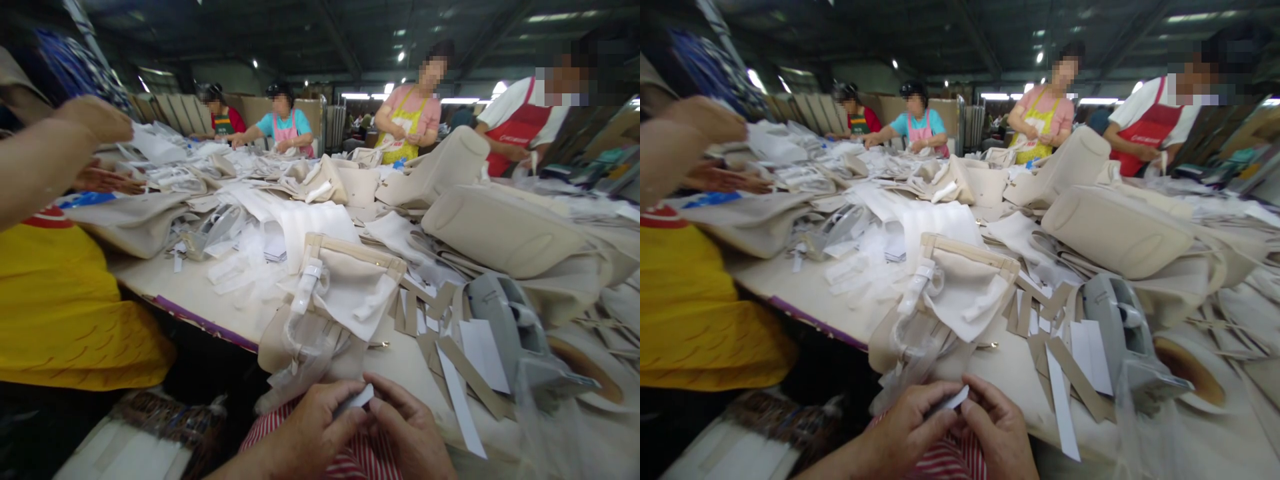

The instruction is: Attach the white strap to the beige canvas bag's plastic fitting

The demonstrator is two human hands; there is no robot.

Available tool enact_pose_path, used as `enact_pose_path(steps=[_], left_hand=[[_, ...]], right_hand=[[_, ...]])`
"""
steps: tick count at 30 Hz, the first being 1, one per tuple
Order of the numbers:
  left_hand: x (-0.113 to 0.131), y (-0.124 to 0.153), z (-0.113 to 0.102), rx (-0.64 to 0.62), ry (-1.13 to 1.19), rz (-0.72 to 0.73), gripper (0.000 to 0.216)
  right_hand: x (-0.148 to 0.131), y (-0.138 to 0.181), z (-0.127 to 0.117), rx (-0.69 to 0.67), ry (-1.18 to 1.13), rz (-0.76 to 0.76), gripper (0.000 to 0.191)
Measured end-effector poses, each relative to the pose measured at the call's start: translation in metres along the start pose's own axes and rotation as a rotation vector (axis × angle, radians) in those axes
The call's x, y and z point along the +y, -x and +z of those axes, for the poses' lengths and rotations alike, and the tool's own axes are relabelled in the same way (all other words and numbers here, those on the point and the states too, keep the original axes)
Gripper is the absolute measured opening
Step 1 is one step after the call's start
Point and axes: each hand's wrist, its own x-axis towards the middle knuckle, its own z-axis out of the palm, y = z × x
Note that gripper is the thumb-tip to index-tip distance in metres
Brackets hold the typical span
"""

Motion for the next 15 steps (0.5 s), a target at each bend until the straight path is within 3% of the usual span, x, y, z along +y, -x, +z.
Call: enact_pose_path(steps=[15], left_hand=[[-0.005,-0.002,-0.002,-0.009,-0.074,0.003,0.023]], right_hand=[[0.007,-0.007,-0.009,-0.047,-0.001,0.036,0.039]])
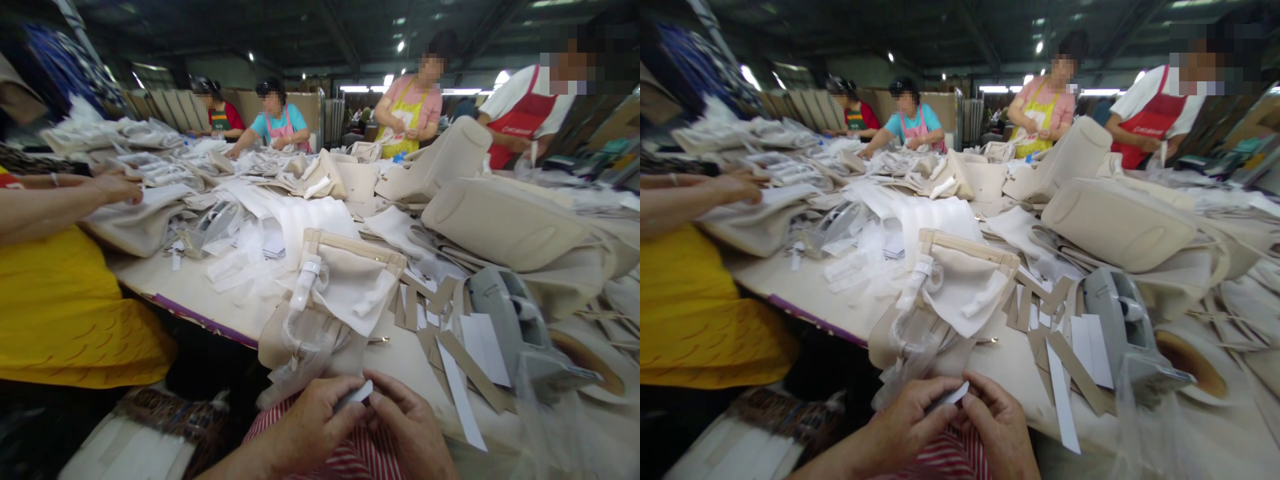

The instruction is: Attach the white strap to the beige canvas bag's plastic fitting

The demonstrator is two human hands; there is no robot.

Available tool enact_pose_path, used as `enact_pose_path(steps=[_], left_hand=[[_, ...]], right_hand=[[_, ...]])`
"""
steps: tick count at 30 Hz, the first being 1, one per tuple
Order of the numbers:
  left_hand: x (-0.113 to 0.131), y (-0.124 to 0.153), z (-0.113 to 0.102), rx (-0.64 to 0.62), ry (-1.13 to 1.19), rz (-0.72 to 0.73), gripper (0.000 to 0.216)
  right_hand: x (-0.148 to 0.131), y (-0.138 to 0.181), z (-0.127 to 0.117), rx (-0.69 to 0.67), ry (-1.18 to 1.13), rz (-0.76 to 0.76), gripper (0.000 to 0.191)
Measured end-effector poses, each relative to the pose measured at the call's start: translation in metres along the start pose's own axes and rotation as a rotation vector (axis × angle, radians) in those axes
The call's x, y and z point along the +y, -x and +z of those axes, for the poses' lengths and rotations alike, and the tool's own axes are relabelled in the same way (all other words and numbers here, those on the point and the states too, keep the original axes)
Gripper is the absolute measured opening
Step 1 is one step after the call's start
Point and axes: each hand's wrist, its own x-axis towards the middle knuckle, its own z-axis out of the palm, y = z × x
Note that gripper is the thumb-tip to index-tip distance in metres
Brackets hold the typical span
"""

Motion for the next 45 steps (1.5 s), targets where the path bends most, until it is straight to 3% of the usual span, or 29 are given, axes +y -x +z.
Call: enact_pose_path(steps=[34,45], left_hand=[[-0.010,0.000,0.004,0.021,-0.044,-0.037,0.028],[-0.011,0.001,0.004,0.030,-0.081,-0.045,0.029]], right_hand=[[-0.001,0.002,0.000,0.058,0.056,0.029,0.048],[-0.004,0.004,0.000,0.053,0.071,0.023,0.042]])
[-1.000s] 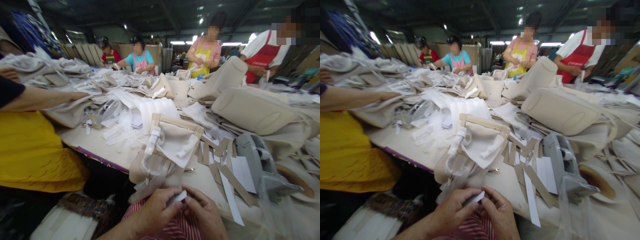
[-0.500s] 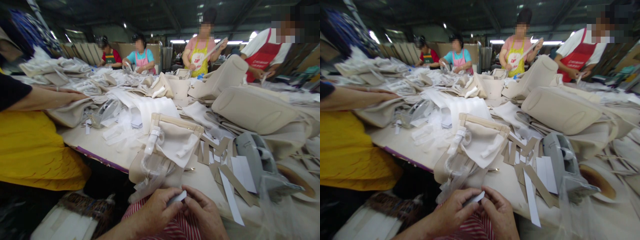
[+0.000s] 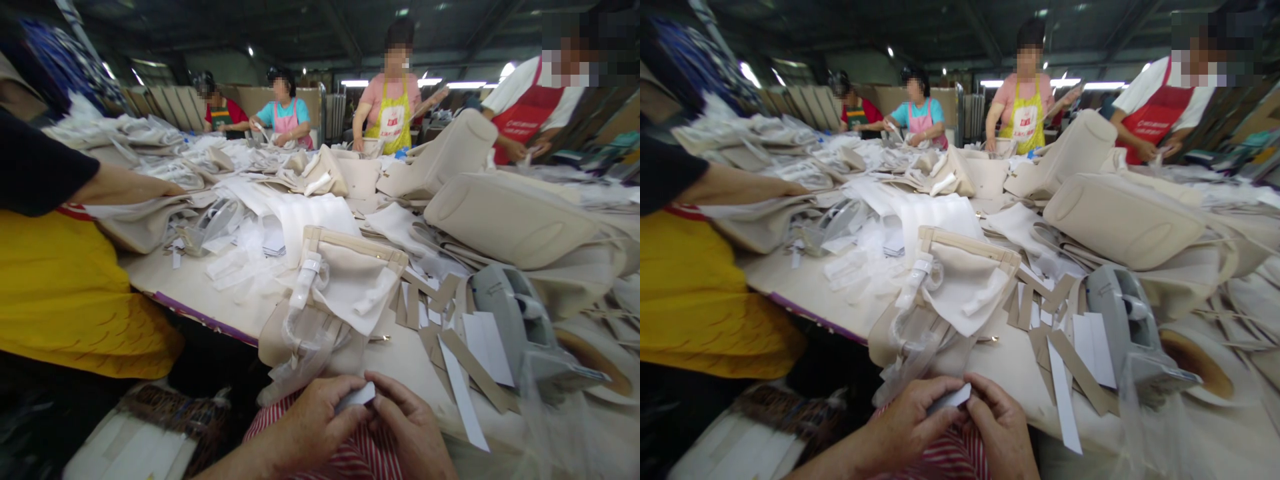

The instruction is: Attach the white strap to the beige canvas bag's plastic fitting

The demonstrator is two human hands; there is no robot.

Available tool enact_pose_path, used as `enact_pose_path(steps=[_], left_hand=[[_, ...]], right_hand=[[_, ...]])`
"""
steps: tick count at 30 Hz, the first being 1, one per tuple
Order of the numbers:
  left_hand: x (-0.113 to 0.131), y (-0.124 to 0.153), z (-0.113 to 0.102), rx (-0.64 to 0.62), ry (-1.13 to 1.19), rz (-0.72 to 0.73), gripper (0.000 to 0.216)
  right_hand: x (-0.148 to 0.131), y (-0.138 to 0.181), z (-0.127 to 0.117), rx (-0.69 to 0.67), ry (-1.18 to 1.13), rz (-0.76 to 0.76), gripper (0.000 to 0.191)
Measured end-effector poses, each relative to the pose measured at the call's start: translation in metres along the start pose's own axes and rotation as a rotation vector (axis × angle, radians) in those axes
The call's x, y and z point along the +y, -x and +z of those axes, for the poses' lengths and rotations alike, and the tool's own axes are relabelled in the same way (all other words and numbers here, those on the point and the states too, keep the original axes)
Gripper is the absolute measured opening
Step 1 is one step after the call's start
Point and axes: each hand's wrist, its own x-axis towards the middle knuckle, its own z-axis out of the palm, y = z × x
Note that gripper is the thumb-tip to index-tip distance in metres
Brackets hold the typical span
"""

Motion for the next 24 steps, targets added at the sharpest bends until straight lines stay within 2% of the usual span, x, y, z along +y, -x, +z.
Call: enact_pose_path(steps=[9,14,24], left_hand=[[0.002,0.000,-0.002,-0.015,0.003,0.014,0.027],[0.001,0.000,0.002,-0.034,0.119,-0.001,0.026],[-0.013,0.000,0.025,0.071,0.344,-0.089,0.025]], right_hand=[[-0.003,0.003,0.002,0.024,0.015,0.003,0.047],[-0.001,0.003,0.005,0.022,0.004,0.015,0.048],[0.014,0.000,0.002,0.168,0.173,-0.131,0.050]])
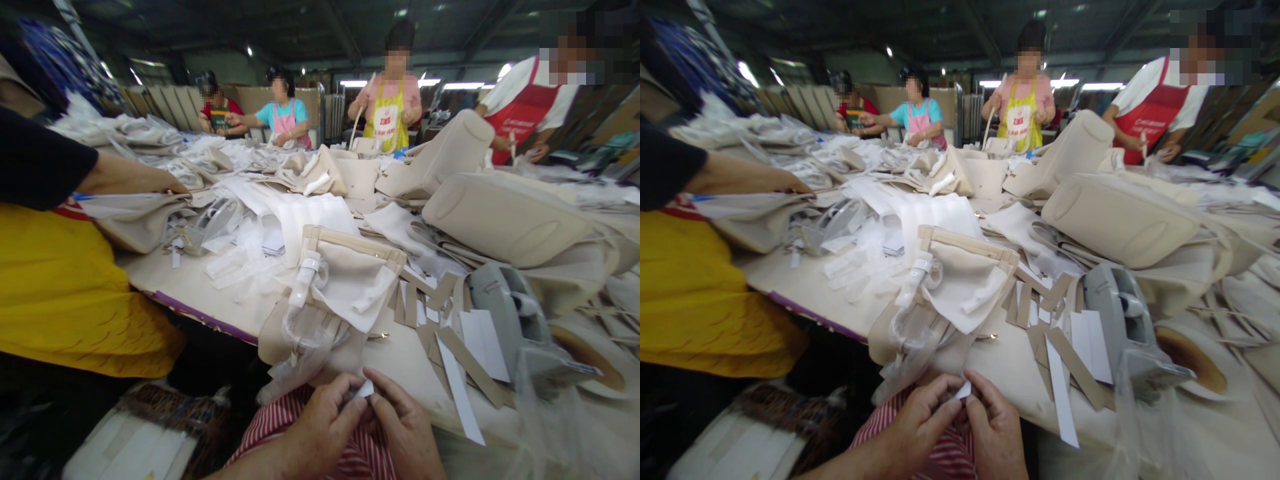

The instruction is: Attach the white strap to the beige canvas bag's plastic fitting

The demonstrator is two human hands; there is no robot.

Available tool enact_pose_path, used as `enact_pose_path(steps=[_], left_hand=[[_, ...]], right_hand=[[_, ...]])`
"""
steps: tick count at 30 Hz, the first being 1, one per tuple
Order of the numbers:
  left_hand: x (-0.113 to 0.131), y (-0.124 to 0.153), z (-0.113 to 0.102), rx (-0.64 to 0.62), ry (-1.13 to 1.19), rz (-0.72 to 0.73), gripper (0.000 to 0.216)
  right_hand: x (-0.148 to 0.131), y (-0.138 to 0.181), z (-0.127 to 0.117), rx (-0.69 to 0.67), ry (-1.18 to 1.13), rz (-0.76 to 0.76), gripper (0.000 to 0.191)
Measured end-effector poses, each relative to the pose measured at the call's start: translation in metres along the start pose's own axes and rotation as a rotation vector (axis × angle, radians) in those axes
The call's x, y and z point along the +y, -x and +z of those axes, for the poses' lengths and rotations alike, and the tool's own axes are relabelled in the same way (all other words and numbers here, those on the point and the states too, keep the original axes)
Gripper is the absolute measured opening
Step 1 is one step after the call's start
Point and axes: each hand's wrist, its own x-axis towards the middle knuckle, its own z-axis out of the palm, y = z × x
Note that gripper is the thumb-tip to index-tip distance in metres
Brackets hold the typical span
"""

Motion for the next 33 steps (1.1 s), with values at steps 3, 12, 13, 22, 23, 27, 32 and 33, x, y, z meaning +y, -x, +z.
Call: enact_pose_path(steps=[3,12,13,22,23,27,32,33], left_hand=[[-0.001,0.001,0.002,0.001,0.023,-0.008,0.025],[-0.004,0.001,0.004,-0.017,0.097,-0.019,0.027],[-0.003,0.000,0.004,-0.018,0.112,-0.022,0.027],[-0.007,0.001,0.006,-0.039,0.190,-0.016,0.026],[-0.008,0.001,0.006,-0.035,0.182,-0.018,0.026],[-0.010,0.000,0.006,-0.020,0.177,-0.019,0.025],[-0.007,-0.001,0.005,-0.037,0.215,-0.014,0.025],[-0.007,-0.001,0.005,-0.039,0.211,-0.013,0.025]], right_hand=[[-0.001,0.001,0.002,0.010,0.014,0.002,0.049],[-0.010,0.004,0.006,0.002,-0.020,0.011,0.045],[-0.011,0.004,0.006,0.000,-0.020,0.018,0.045],[-0.003,0.002,0.004,-0.049,-0.085,0.054,0.045],[-0.001,0.002,0.004,-0.058,-0.083,0.054,0.045],[0.000,0.002,0.003,-0.067,-0.045,0.029,0.043],[-0.004,0.003,0.000,-0.072,0.003,0.014,0.038],[-0.005,0.003,-0.001,-0.077,0.010,0.015,0.038]])
